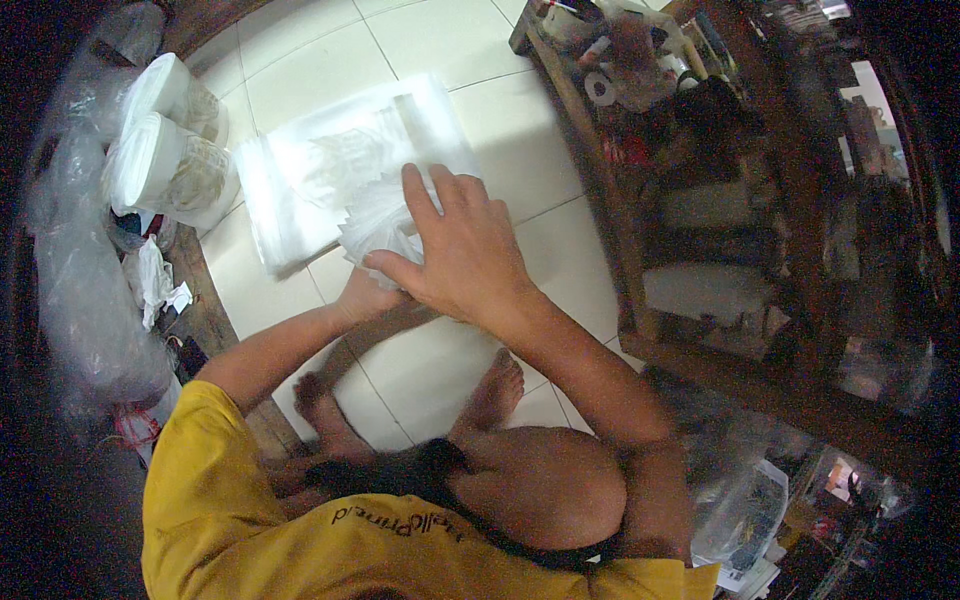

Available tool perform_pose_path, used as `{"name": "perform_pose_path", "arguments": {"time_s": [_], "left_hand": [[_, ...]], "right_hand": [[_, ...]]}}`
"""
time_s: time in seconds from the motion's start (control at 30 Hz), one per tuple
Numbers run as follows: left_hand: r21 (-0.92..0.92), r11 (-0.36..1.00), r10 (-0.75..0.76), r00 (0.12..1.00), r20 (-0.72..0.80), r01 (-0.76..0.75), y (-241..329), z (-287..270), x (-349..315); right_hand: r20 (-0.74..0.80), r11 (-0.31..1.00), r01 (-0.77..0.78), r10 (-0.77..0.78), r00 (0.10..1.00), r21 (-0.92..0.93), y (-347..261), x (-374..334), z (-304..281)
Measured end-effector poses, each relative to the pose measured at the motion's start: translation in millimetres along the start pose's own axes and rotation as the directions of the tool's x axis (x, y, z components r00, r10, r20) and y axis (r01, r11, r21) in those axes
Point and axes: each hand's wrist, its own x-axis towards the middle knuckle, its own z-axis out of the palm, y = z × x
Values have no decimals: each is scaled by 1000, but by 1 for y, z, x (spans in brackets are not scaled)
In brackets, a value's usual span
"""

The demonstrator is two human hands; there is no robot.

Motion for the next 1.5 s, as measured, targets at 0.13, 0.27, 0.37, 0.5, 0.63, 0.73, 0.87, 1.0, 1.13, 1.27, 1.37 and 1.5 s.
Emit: {"name": "perform_pose_path", "arguments": {"time_s": [0.13,0.27,0.37,0.5,0.63,0.73,0.87,1.0,1.13,1.27,1.37,1.5], "left_hand": [[23,998,51,993,106,-53,17,-17,7],[26,997,61,963,264,-70,9,-37,19],[66,985,131,936,326,-161,-3,-43,28],[-1,999,34,896,443,-37,-14,-48,40],[156,911,347,915,205,-381,-52,-22,35],[149,944,274,950,149,-296,-74,-6,29],[-124,971,224,961,162,-205,-82,10,36],[-97,942,335,925,181,-322,-70,-11,43],[-166,960,264,924,276,-225,-44,-23,44],[-5,959,272,914,300,-283,-63,-23,42],[19,973,210,916,343,-231,-65,-20,41],[26,942,310,896,317,-335,-63,-15,41]], "right_hand": [[-110,997,1,-10,994,-80,-2,-1,4],[-73,998,-47,44,996,-46,-10,4,3],[-82,995,-78,73,994,-57,-14,6,8],[-88,991,-94,86,992,-93,-10,2,6],[10,989,-117,118,993,-87,-11,6,1],[45,994,-83,87,995,-70,-7,9,-7],[14,967,-166,172,985,-194,-1,-2,-30],[67,968,-249,249,966,-17,-8,-2,-25],[32,969,-209,215,976,-130,-1,-17,-19],[-55,977,-182,177,983,-110,-6,-13,-31],[192,960,-233,260,946,-152,-1,-13,-12],[21,973,-121,127,992,-195,1,-23,-22]]}}
